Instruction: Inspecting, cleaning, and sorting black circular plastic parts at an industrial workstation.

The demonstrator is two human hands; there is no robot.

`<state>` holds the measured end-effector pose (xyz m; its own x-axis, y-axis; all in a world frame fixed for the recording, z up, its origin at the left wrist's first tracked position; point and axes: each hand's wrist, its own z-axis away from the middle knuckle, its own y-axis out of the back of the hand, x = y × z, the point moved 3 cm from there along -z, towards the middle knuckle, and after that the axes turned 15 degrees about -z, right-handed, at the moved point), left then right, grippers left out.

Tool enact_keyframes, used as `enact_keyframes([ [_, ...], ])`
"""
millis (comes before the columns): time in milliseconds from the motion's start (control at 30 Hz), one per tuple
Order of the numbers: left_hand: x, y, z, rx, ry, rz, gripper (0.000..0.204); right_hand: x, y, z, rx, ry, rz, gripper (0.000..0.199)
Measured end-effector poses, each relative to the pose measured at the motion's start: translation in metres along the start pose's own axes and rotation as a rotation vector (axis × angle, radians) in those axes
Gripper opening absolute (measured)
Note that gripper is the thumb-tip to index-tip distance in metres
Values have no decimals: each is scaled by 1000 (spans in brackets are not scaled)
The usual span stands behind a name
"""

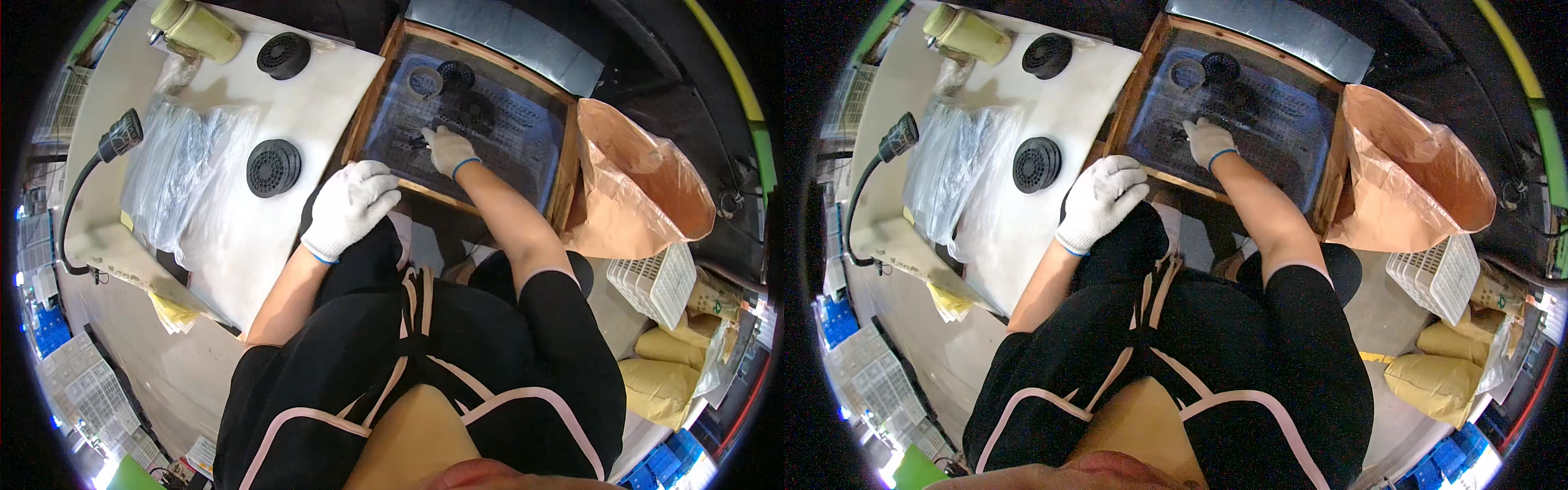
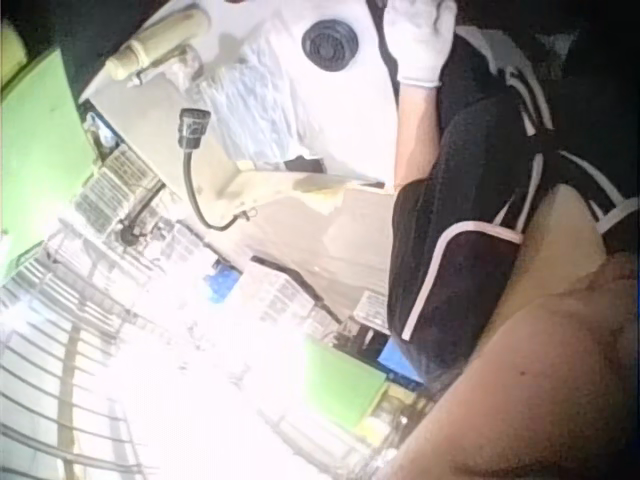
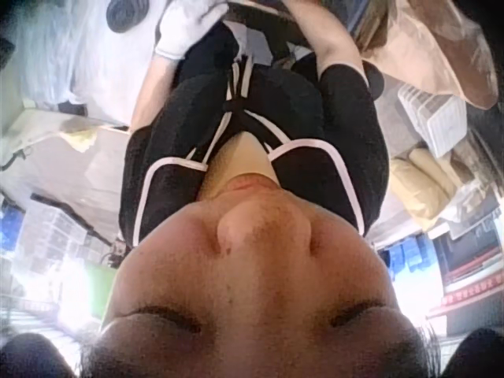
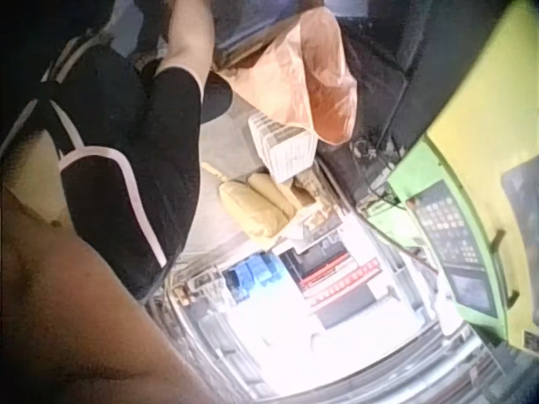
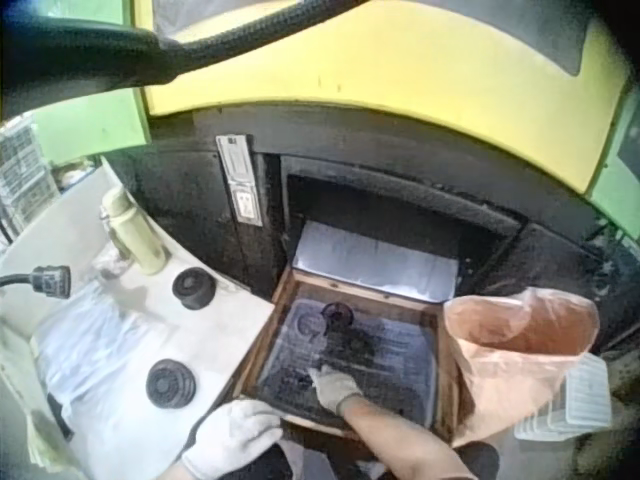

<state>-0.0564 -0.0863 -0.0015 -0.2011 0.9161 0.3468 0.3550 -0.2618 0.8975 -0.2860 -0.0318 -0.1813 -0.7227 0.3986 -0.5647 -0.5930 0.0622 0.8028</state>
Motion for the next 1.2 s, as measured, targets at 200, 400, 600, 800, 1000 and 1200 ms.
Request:
enact_keyframes([
  [200, -20, -8, -10, 77, 140, 131, 13, 16, -18, -10, -263, 8, 266, 25],
  [400, -20, -9, -8, 145, 112, 109, 10, 11, 50, 46, -57, 63, 6, 25],
  [600, -15, -8, -8, 55, 185, 156, 11, 18, 252, 152, 623, -177, 425, 22],
  [800, -21, -8, 4, 83, 214, 123, 13, 20, 305, 185, 771, -23, 340, 31],
  [1000, -15, -10, 0, 86, 209, 82, 13, 43, 193, 102, 287, -233, -343, 37],
  [1200, -26, -19, -8, 95, 125, 85, 9, 60, 78, 9, -28, -275, -79, 60],
])
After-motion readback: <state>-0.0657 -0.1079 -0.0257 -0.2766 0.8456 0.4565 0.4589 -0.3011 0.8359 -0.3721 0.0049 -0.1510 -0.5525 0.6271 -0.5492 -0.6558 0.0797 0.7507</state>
